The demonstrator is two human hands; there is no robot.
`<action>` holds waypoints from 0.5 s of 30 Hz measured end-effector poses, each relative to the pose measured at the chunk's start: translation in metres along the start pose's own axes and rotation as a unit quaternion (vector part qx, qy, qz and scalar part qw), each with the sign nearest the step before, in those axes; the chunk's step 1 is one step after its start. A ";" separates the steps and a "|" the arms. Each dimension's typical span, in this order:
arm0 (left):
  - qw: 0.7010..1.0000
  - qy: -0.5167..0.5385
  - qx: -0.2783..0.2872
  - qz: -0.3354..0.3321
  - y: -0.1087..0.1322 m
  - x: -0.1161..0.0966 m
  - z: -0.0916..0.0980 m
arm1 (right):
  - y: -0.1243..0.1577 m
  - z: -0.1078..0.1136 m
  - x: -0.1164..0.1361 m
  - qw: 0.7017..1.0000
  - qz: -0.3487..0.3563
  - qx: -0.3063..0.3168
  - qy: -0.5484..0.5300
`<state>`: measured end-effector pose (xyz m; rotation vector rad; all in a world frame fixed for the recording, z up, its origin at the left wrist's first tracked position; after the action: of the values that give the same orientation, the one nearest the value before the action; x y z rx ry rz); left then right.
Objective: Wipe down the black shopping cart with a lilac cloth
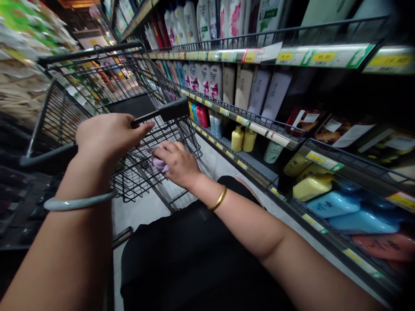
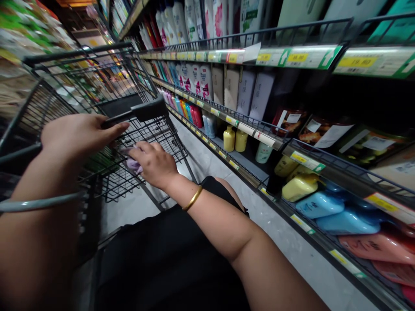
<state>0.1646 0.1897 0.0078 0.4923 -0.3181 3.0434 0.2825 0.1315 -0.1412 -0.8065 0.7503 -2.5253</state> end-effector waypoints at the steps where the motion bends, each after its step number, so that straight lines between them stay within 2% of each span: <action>1: 1.000 -0.002 0.000 0.002 0.000 0.001 0.000 | 0.000 -0.002 -0.001 1.000 -0.003 0.012 0.002; 4: 1.000 -0.004 0.006 0.004 0.001 0.005 -0.001 | 0.002 -0.006 0.001 0.999 0.009 0.034 0.003; 8: 1.000 -0.009 0.001 0.005 0.004 0.009 -0.002 | 0.003 0.001 0.003 1.000 0.019 -0.017 -0.004; 13: 1.000 -0.016 -0.010 0.016 0.006 0.017 -0.006 | 0.002 0.000 -0.002 1.000 -0.006 0.022 -0.011; 15: 1.000 -0.021 -0.011 0.016 0.008 0.019 -0.007 | 0.002 0.002 -0.002 1.000 0.007 0.004 -0.016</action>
<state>0.1436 0.1837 0.0063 0.5572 -0.3635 3.0599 0.2853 0.1304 -0.1416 -0.8336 0.7326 -2.4964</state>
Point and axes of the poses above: each hand's wrist, its own y-axis away from the middle knuckle, its own z-axis out of the back of the hand, x = y × z, the point moved 3 cm from there along -y, towards the middle knuckle, and after that the axes turned 2 degrees about -y, right-handed, at the moved point
